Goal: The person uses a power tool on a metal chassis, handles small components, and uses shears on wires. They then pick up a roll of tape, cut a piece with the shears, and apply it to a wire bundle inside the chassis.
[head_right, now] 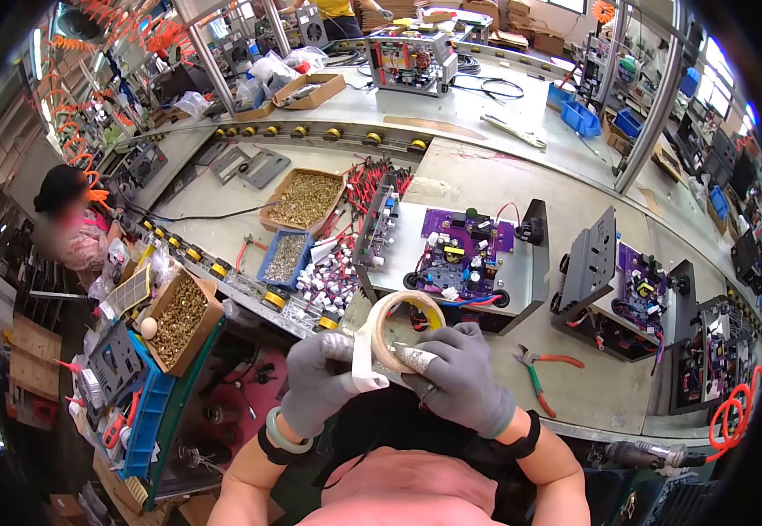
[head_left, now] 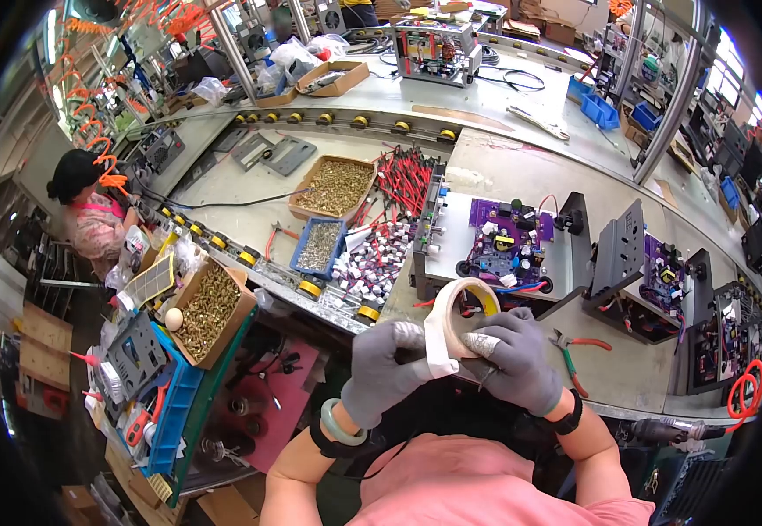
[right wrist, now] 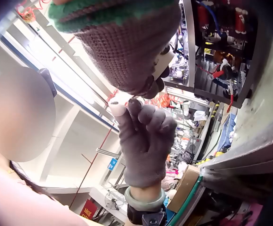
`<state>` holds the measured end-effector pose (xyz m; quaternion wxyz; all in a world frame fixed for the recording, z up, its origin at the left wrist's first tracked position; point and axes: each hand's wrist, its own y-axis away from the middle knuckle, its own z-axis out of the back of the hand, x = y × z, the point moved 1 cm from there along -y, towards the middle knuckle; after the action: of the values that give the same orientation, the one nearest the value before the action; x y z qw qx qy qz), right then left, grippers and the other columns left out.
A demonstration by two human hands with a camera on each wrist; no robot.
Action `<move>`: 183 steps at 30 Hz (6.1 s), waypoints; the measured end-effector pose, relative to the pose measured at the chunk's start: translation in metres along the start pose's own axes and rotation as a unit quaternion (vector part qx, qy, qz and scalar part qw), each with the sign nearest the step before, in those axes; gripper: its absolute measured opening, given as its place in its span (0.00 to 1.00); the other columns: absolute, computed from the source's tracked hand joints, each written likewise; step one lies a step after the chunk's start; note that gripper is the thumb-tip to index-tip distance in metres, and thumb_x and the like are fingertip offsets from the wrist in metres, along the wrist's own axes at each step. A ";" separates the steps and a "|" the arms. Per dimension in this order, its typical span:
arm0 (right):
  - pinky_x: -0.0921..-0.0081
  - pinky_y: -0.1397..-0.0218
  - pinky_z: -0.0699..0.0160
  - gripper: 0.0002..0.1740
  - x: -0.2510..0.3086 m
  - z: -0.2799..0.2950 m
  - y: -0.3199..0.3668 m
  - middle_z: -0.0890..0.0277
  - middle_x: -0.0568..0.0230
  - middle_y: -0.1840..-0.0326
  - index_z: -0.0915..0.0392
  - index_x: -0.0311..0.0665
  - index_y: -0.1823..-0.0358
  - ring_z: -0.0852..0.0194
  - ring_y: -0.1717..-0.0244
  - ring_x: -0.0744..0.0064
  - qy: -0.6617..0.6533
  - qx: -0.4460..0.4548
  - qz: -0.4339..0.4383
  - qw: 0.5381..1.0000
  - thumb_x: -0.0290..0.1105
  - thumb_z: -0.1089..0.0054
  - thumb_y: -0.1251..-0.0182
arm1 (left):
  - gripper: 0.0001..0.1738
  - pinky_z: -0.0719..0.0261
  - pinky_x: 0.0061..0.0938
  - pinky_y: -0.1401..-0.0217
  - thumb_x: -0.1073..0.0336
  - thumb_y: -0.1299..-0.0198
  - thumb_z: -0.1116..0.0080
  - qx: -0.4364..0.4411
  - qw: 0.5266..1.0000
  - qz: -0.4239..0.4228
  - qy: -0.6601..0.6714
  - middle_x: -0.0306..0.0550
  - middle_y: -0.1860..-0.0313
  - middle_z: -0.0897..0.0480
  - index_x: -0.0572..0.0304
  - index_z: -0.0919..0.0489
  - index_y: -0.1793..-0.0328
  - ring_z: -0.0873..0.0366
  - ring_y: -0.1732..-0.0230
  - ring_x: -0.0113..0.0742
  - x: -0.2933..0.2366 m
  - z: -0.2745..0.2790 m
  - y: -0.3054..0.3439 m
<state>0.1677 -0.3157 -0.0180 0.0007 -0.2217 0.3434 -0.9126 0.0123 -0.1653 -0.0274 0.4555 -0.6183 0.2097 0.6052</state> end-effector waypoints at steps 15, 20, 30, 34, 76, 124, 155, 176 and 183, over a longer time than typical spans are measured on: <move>0.66 0.64 0.33 0.25 0.009 0.026 0.016 0.20 0.64 0.69 0.15 0.42 0.51 0.22 0.68 0.60 -0.179 0.130 -0.022 0.975 0.33 0.22 0.54 | 0.08 0.23 0.19 0.55 0.68 0.29 0.40 -0.161 0.976 0.059 0.134 0.38 0.60 0.16 0.67 0.17 0.52 0.23 0.60 0.19 0.001 -0.001 -0.006; 0.67 0.70 0.30 0.25 0.014 0.031 0.007 0.22 0.61 0.72 0.17 0.37 0.46 0.25 0.74 0.60 -0.294 0.184 -0.076 0.935 0.32 0.23 0.48 | 0.09 0.22 0.19 0.64 0.67 0.31 0.37 -0.151 0.982 0.076 0.086 0.38 0.63 0.17 0.67 0.16 0.53 0.22 0.66 0.20 0.022 -0.004 -0.006; 0.87 0.74 0.32 0.35 0.037 0.031 -0.066 0.17 0.60 0.59 0.37 0.28 0.26 0.29 0.74 0.86 -0.572 0.217 -0.323 0.722 0.27 0.37 0.34 | 0.20 0.18 0.34 0.57 0.64 0.46 0.28 -0.066 0.990 -0.031 -0.125 0.49 0.62 0.17 0.62 0.18 0.49 0.15 0.60 0.41 0.033 -0.022 0.007; 0.82 0.53 0.24 0.38 0.035 0.027 -0.081 0.24 0.64 0.48 0.45 0.24 0.24 0.26 0.55 0.82 -0.630 0.145 -0.360 0.673 0.25 0.38 0.31 | 0.42 0.19 0.38 0.46 0.60 0.51 0.22 -0.104 0.992 -0.010 -0.064 0.53 0.49 0.20 0.63 0.33 0.32 0.18 0.50 0.44 0.050 -0.023 0.008; 0.82 0.58 0.30 0.20 0.008 -0.009 -0.061 0.26 0.74 0.61 0.22 0.32 0.47 0.32 0.59 0.86 -0.654 0.143 -0.222 0.709 0.43 0.47 0.25 | 0.50 0.19 0.33 0.43 0.61 0.59 0.15 -0.044 0.970 -0.070 -0.230 0.49 0.44 0.21 0.66 0.32 0.30 0.19 0.44 0.41 0.015 -0.021 -0.002; 0.75 0.42 0.24 0.38 -0.005 0.002 -0.012 0.22 0.55 0.39 0.35 0.29 0.28 0.22 0.47 0.72 -0.802 0.076 -0.300 0.511 0.34 0.34 0.39 | 0.13 0.25 0.27 0.72 0.64 0.47 0.23 -0.078 0.988 0.030 -0.130 0.47 0.78 0.17 0.65 0.16 0.70 0.21 0.78 0.32 0.071 -0.012 0.018; 0.73 0.43 0.28 0.42 -0.043 -0.062 0.016 0.24 0.57 0.38 0.36 0.33 0.25 0.29 0.46 0.71 -0.549 0.290 -0.183 0.762 0.64 0.65 0.21 | 0.23 0.28 0.29 0.60 0.57 0.63 0.15 -0.120 0.970 -0.004 -0.213 0.43 0.68 0.15 0.61 0.15 0.65 0.20 0.64 0.34 0.003 0.004 0.023; 0.71 0.49 0.18 0.19 -0.034 -0.060 0.014 0.14 0.62 0.51 0.22 0.43 0.35 0.17 0.58 0.72 -0.312 0.419 -0.171 0.836 0.35 0.45 0.26 | 0.75 0.33 0.42 0.29 0.25 0.64 0.25 -0.134 0.967 0.031 -0.213 0.64 0.34 0.33 0.79 0.45 0.25 0.32 0.32 0.56 0.047 0.009 0.025; 0.64 0.56 0.19 0.24 -0.021 -0.029 -0.012 0.16 0.56 0.53 0.22 0.39 0.40 0.16 0.58 0.61 -0.339 0.130 -0.115 0.925 0.22 0.34 0.39 | 0.75 0.38 0.37 0.25 0.37 0.61 0.18 -0.003 0.992 0.060 -0.106 0.56 0.29 0.37 0.72 0.53 0.19 0.37 0.29 0.44 0.050 0.006 0.017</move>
<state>0.1763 -0.2850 -0.0380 0.0410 -0.5541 0.1732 -0.8132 0.0035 -0.1542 -0.0786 0.4358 -0.5381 0.1951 0.6945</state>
